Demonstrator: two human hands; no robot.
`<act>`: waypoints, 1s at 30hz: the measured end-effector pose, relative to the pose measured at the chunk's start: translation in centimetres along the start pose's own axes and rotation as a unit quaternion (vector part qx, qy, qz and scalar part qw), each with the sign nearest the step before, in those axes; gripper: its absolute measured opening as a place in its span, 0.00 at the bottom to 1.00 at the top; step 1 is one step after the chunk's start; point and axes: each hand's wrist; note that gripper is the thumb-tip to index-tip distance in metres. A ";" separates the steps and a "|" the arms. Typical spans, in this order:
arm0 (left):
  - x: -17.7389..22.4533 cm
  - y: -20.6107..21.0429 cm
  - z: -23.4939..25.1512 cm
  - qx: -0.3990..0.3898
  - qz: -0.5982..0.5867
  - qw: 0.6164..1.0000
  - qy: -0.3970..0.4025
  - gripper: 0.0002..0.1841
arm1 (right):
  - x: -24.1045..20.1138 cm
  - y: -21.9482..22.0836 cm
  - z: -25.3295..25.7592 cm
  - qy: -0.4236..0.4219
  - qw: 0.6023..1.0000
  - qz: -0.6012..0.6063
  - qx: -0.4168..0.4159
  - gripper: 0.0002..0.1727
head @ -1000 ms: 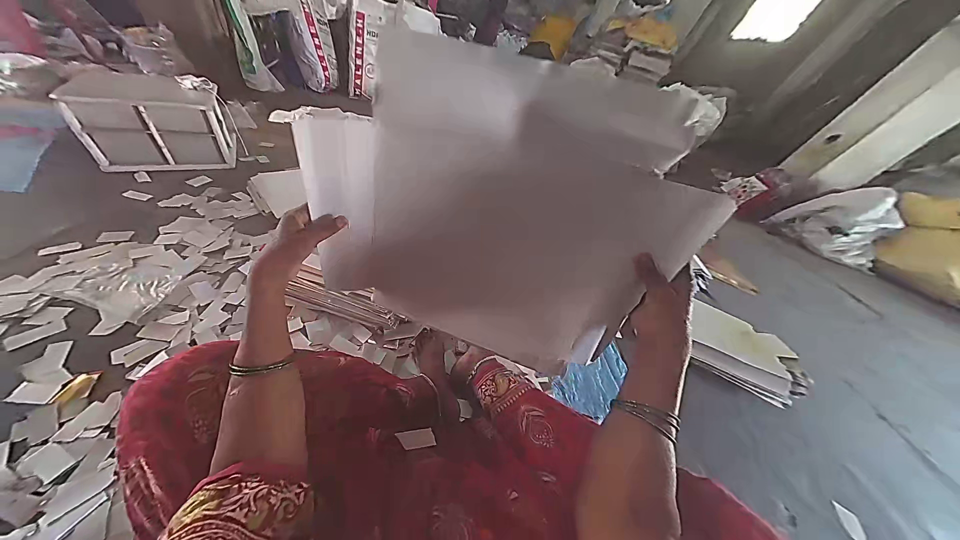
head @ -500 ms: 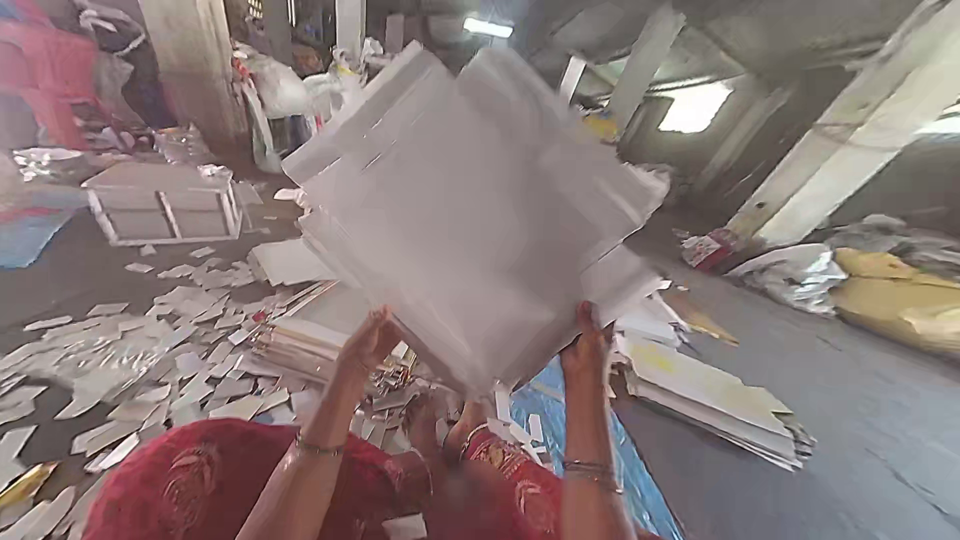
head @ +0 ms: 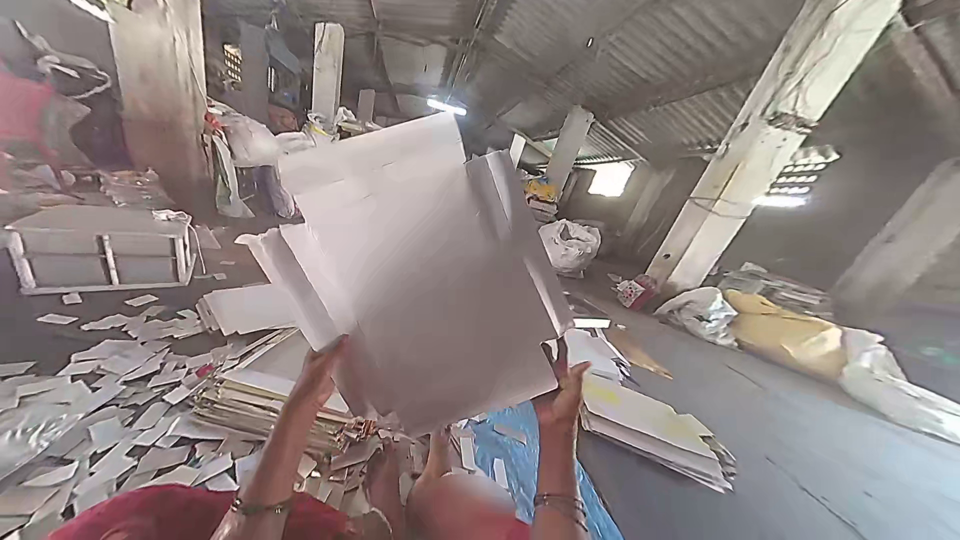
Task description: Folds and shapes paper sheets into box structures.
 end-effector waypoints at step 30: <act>2.6 -6.3 -2.2 -0.158 0.169 0.973 -0.013 0.18 | -3.2 2.7 0.7 -0.045 0.935 -0.350 0.011 0.27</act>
Point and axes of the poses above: each hand's wrist, its own z-axis towards the middle knuckle, its own y-axis out of the palm, x = y × z, and after that the axes turned 4 degrees about -x, right-handed
